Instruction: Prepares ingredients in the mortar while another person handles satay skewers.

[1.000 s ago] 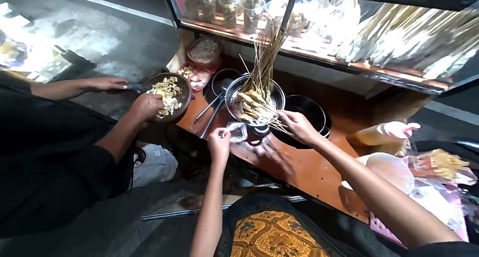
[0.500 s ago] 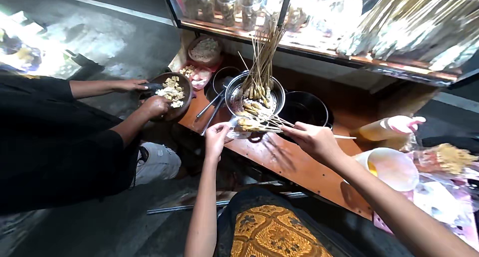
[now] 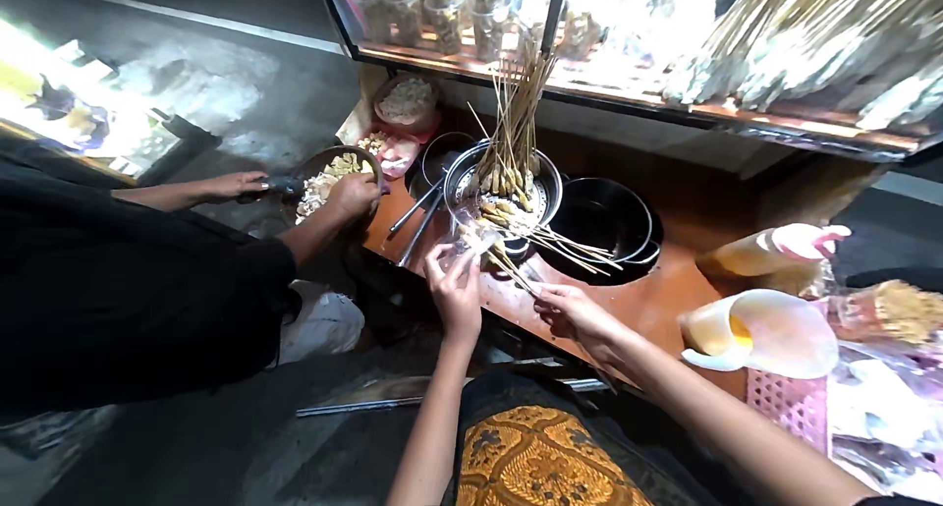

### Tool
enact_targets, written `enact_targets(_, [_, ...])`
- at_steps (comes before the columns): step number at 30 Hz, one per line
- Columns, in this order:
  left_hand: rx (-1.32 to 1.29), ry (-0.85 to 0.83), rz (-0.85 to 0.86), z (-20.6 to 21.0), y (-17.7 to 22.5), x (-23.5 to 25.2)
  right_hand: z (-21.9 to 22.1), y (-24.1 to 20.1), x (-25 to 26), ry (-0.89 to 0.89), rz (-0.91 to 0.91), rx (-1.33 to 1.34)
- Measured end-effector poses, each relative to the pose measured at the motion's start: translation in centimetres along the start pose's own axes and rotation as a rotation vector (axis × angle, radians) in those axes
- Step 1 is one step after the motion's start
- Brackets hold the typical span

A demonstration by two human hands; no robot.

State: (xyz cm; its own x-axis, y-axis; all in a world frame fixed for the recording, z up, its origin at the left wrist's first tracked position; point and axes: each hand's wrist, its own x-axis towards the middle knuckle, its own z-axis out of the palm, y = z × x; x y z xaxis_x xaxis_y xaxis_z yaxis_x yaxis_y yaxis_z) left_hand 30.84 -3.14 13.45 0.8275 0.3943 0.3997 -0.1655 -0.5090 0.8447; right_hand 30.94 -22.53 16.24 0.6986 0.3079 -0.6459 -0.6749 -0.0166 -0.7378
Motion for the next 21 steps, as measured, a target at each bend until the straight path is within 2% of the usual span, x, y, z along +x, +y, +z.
enact_targets(2, [-0.05,0.034,0.019,0.6,-0.3,-0.9,0.7,-0.1,-0.2,-0.064,0.092,0.194])
enact_targets(4, [-0.135,0.007,-0.029,1.3,-0.5,-1.8,1.4,-0.3,-0.6,-0.141,0.086,0.283])
enact_targets(5, [-0.201,-0.004,-0.107,1.6,-0.3,-2.2,1.8,-0.5,-0.7,-0.198,0.069,0.297])
enact_targets(7, [-0.368,0.009,-0.386,2.2,0.5,-2.7,2.8,-0.9,-0.7,-0.294,0.011,0.235])
enact_targets(9, [-0.511,0.046,-0.727,2.3,1.5,-3.0,4.0,-1.1,-0.1,-0.297,-0.09,-0.05])
enact_targets(11, [-0.575,0.056,-0.926,2.0,1.6,-3.1,5.0,-1.3,0.8,-0.237,-0.204,-0.509])
enact_targets(13, [-0.58,0.089,-0.995,1.5,0.9,-3.0,5.8,-1.6,1.4,-0.212,-0.299,-0.907])
enact_targets(14, [-0.554,0.111,-0.999,1.3,0.3,-2.9,6.0,-1.4,1.5,-0.15,-0.403,-0.998])
enact_targets(17, [-0.568,0.119,-1.024,0.1,-0.4,-2.4,6.1,-1.5,2.5,0.189,-0.718,-1.035])
enact_targets(18, [-0.587,0.111,-1.04,-0.2,-0.6,-2.4,6.0,-1.9,3.4,0.242,-0.709,-1.018])
enact_targets(21, [-0.628,0.069,-1.106,-1.0,-1.1,-2.4,5.6,-2.7,7.1,0.188,-0.4,-0.883])
